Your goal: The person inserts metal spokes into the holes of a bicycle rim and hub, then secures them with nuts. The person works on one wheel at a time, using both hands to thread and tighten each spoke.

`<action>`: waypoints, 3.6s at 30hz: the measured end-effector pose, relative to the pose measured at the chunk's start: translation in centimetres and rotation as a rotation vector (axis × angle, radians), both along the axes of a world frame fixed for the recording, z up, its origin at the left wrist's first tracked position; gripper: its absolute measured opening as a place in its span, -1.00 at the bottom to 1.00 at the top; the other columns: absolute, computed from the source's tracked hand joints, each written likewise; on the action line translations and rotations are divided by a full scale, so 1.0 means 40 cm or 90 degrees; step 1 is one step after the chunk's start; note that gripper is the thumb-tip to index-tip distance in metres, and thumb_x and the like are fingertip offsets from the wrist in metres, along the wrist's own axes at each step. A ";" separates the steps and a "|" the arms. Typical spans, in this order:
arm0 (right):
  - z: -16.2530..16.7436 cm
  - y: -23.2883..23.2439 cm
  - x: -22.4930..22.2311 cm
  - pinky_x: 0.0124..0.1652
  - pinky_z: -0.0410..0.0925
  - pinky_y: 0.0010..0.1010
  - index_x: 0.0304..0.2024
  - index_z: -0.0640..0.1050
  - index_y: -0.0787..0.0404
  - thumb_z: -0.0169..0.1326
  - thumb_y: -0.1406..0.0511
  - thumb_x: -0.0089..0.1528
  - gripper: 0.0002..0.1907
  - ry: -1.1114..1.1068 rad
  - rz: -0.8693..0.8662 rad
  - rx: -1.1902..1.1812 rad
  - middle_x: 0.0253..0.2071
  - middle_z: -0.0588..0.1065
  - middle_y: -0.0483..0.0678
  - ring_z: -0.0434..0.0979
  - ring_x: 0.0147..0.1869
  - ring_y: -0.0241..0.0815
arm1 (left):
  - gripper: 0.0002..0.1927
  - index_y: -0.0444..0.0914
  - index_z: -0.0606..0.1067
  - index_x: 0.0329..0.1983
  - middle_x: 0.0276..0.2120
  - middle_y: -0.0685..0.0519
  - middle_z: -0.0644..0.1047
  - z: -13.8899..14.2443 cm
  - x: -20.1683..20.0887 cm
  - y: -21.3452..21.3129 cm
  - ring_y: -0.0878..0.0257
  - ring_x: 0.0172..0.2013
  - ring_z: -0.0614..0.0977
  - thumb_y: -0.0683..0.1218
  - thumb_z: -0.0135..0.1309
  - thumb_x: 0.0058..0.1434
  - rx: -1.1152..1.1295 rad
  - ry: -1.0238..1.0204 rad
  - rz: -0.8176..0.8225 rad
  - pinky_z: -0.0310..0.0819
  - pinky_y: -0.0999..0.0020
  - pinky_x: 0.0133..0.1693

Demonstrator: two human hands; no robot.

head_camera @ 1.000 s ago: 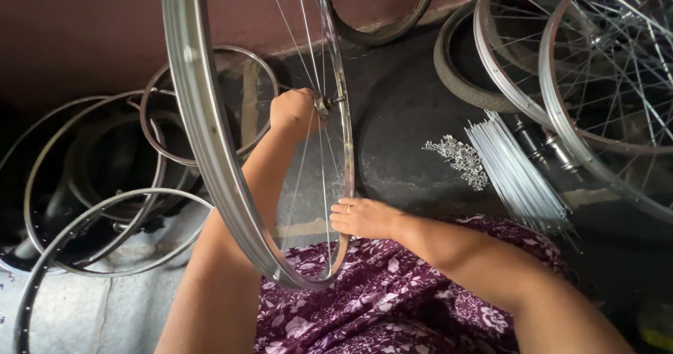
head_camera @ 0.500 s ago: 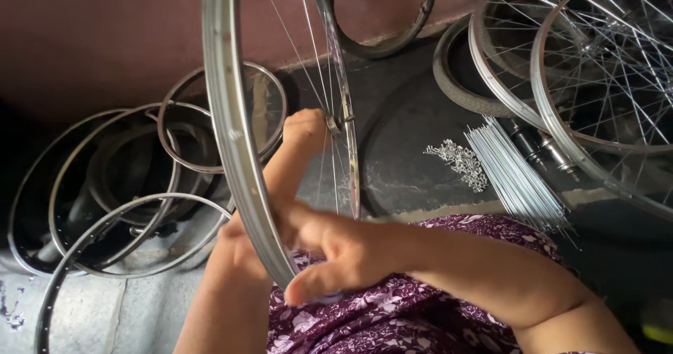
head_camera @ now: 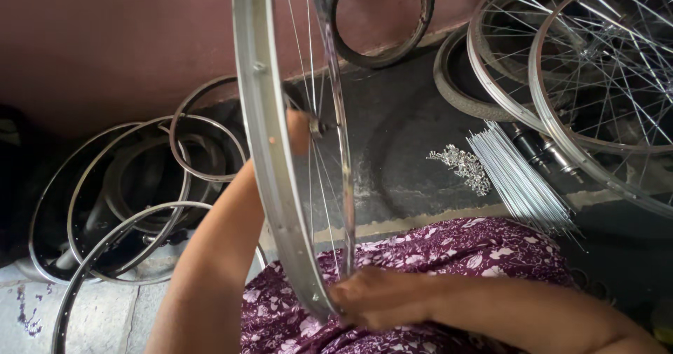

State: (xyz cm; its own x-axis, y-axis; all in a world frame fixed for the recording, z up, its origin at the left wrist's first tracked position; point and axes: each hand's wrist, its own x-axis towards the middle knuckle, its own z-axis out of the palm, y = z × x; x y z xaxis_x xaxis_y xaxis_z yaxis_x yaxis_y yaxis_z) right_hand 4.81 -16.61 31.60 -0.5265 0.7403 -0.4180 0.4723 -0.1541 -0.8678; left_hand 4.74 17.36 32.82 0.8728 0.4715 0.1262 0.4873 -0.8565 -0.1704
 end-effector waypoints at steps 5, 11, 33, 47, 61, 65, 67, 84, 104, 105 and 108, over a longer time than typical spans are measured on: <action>-0.250 0.126 -0.023 -0.49 0.51 -0.46 0.03 0.47 0.24 -0.21 0.33 0.48 -0.78 -0.142 -0.007 0.294 -0.04 0.47 0.12 0.59 -0.39 -0.14 | -0.75 -0.12 0.65 -0.20 -0.25 -0.11 0.66 0.014 0.006 0.045 -0.09 -0.17 0.69 -0.02 0.13 0.06 0.027 -0.165 -0.076 0.58 0.05 -0.15; -0.548 0.204 -0.006 -0.09 0.53 -0.42 -0.18 0.57 0.02 0.07 0.26 0.25 -0.89 -0.143 0.023 0.755 -0.23 0.53 -0.18 0.56 -0.04 -0.23 | -0.78 -0.11 0.65 -0.22 -0.27 -0.10 0.66 -0.136 0.006 -0.007 -0.08 -0.20 0.69 -0.02 0.13 0.08 -0.075 0.014 0.046 0.57 0.05 -0.18; -0.131 0.289 0.219 0.35 0.36 -0.16 0.28 0.46 0.18 0.13 0.19 0.36 -0.54 0.181 -0.683 0.657 0.28 0.50 0.05 0.49 0.41 -0.05 | -0.86 -0.10 0.65 -0.37 -0.37 -0.10 0.66 -0.173 -0.023 -0.033 -0.08 -0.32 0.70 -0.08 0.08 0.17 -0.002 -0.047 0.038 0.56 0.06 -0.31; 0.229 0.058 -0.024 0.23 0.38 -0.25 0.20 0.29 0.25 0.09 0.51 0.28 -0.53 0.369 0.008 0.393 0.05 0.45 0.01 0.51 0.19 -0.10 | -0.88 -0.23 0.64 -0.39 -0.36 -0.19 0.64 -0.081 -0.018 -0.038 -0.10 -0.27 0.69 -0.13 0.16 0.01 -0.067 0.084 0.033 0.58 0.10 -0.22; -0.453 0.169 0.015 -0.28 0.51 -0.58 -0.19 0.37 0.15 -0.08 0.31 0.53 -0.84 -0.082 0.094 0.719 -0.30 0.40 -0.08 0.49 -0.26 -0.22 | -0.74 -0.07 0.68 -0.30 -0.45 -0.10 0.63 -0.134 0.017 0.008 -0.09 -0.37 0.68 -0.17 0.12 -0.05 -0.019 -0.110 -0.031 0.55 0.05 -0.32; -0.556 0.225 0.023 -0.22 0.53 -0.50 -0.24 0.51 -0.06 0.03 0.24 0.33 -0.96 0.036 0.048 0.668 -0.29 0.45 -0.18 0.52 -0.25 -0.25 | -0.81 -0.10 0.67 -0.27 -0.46 -0.09 0.63 -0.126 -0.015 0.038 -0.10 -0.36 0.68 -0.15 0.12 0.07 -0.036 -0.120 -0.039 0.52 -0.01 -0.34; -0.573 0.292 0.082 -0.24 0.51 -0.41 -0.22 0.47 0.05 0.07 0.24 0.30 -0.94 -0.130 0.039 0.744 -0.33 0.40 -0.13 0.52 -0.23 -0.17 | -0.83 -0.15 0.65 -0.32 -0.44 -0.09 0.63 -0.095 -0.001 0.072 -0.08 -0.34 0.69 -0.18 0.09 0.06 0.010 -0.169 -0.094 0.54 0.03 -0.31; -0.085 0.308 0.193 0.24 0.46 -0.20 0.10 0.53 0.21 0.09 0.27 0.33 -0.70 0.135 -0.745 0.658 0.12 0.54 -0.05 0.60 0.25 -0.09 | -0.91 -0.15 0.63 -0.34 -0.39 -0.12 0.63 -0.147 -0.034 0.009 -0.12 -0.28 0.68 -0.13 0.15 0.08 -0.066 -0.082 0.066 0.56 0.03 -0.25; 0.012 0.087 -0.029 -0.37 0.50 -0.15 0.18 0.22 0.19 -0.19 0.42 0.44 -0.74 -0.142 0.158 0.154 -0.31 0.42 0.01 0.48 -0.39 -0.04 | -0.77 -0.07 0.64 -0.32 -0.45 0.01 0.65 -0.046 0.018 0.089 0.13 -0.29 0.69 -0.13 0.07 -0.05 0.140 0.009 -0.113 0.25 0.20 0.24; -0.055 0.102 -0.026 -0.33 0.42 -0.26 0.04 0.31 0.15 -0.14 0.33 0.41 -0.85 -0.129 0.121 0.139 -0.34 0.41 -0.04 0.45 -0.37 -0.13 | -0.79 -0.08 0.64 -0.30 -0.44 0.00 0.65 -0.040 0.020 0.096 0.12 -0.27 0.69 -0.13 0.08 0.00 0.132 -0.016 -0.116 0.26 0.19 0.24; -0.276 0.169 0.022 -0.26 0.38 -0.47 -0.24 0.41 0.11 -0.19 0.20 0.51 -0.74 -0.119 0.057 0.439 -0.39 0.39 -0.12 0.41 -0.30 -0.27 | -0.84 -0.10 0.62 -0.30 -0.40 -0.02 0.65 -0.059 0.012 0.099 0.10 -0.21 0.68 -0.10 0.11 0.04 0.136 -0.054 -0.121 0.28 0.17 0.25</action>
